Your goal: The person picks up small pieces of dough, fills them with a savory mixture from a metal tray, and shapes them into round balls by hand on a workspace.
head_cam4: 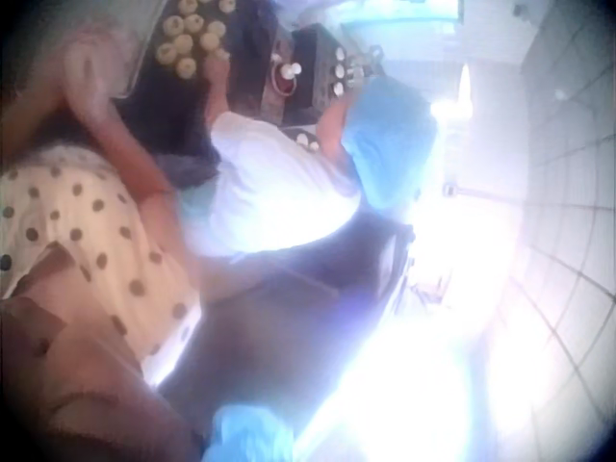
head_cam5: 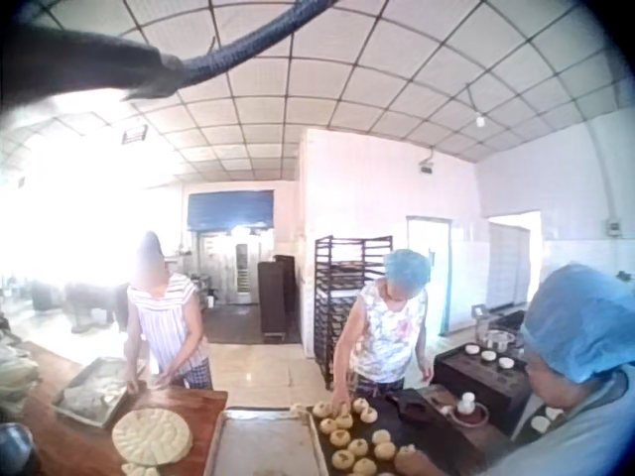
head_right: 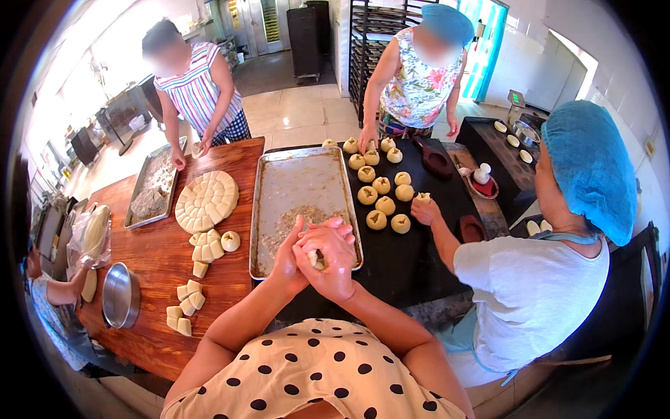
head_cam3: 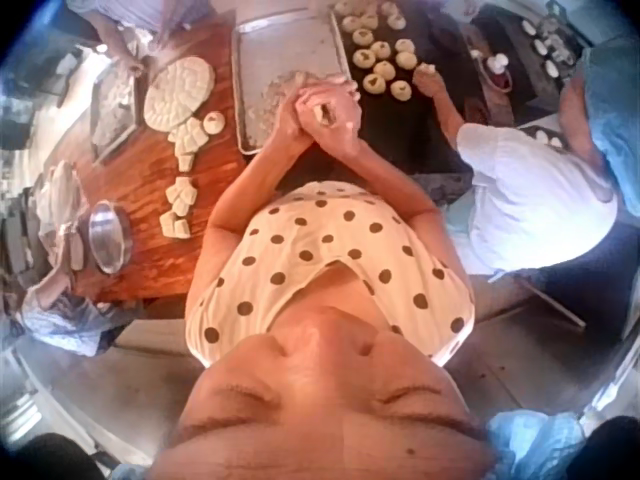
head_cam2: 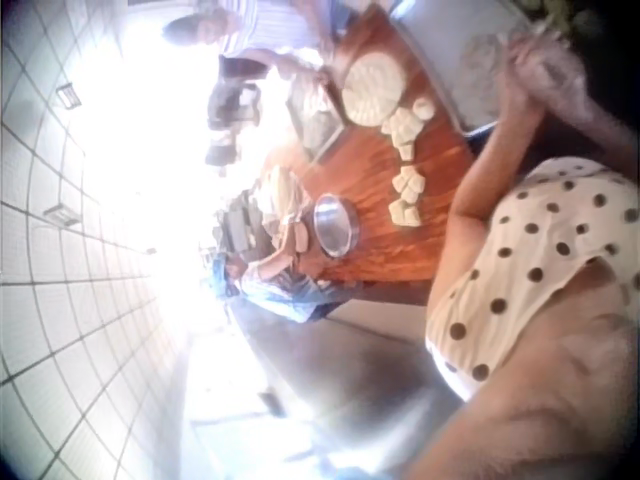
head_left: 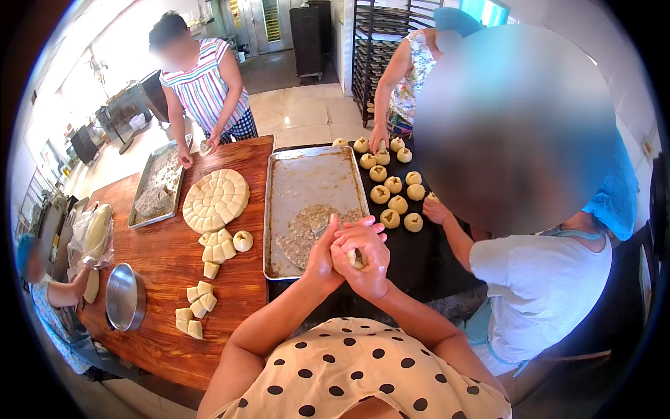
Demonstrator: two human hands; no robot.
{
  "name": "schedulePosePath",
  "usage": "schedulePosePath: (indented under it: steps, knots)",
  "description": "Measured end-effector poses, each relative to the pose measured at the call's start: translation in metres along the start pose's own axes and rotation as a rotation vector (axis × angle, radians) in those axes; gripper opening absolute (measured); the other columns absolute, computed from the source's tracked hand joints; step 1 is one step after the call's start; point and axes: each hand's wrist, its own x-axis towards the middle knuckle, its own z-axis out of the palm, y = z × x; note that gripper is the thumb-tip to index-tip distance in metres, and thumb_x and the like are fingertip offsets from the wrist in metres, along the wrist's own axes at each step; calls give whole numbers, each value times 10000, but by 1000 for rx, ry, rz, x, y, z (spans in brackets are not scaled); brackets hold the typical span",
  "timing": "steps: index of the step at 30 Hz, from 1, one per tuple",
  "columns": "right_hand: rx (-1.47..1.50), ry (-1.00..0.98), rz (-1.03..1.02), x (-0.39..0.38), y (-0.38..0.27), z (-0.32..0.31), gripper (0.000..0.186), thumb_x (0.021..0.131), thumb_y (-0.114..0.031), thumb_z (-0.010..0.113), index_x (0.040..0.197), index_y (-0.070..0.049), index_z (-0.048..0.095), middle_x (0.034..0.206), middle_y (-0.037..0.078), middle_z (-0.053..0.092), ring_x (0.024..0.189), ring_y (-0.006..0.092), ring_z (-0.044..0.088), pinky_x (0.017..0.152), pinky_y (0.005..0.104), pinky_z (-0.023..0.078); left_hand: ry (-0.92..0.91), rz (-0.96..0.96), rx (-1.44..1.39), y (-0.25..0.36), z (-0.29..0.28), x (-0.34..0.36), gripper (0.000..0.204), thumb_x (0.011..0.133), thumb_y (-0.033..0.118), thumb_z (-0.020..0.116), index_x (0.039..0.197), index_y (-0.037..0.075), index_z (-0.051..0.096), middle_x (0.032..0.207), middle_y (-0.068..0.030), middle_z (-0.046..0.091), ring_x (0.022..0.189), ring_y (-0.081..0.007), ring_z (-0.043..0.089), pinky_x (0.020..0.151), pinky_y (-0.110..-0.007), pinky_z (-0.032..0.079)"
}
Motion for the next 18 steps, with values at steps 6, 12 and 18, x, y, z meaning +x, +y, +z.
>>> schedulePosePath:
  steps: [6, 12, 18]
  knots:
    - [-51, 24, -16, 2, 0, 9, 292, 791, -55, 719, 1052, -42, 589, 1070, 164, 614, 976, 314, 617, 909, 426, 481, 238, 206, -61, -12, -32, -6, 687, 1018, 570, 327, 1371, -4, 461, 1369, -197, 506, 1282, -360, 476, 1098, -491, 382]
    - [-217, -86, -156, -5, 10, -6, 270, 657, -140, 655, 910, -53, 616, 859, 138, 577, 841, 367, 526, 744, 520, 389, 99, -82, -100, 1, -8, 4, 722, 998, 613, 331, 1347, -3, 470, 1334, -213, 524, 1237, -360, 514, 1082, -492, 402]
    - [229, 249, 83, -5, 9, 10, 163, 887, -34, 624, 1012, -25, 520, 961, 158, 685, 954, 243, 660, 972, 424, 462, 235, 324, 49, -17, 20, 1, 657, 1016, 582, 317, 1302, 24, 513, 1288, -173, 568, 1229, -340, 521, 1066, -496, 418]
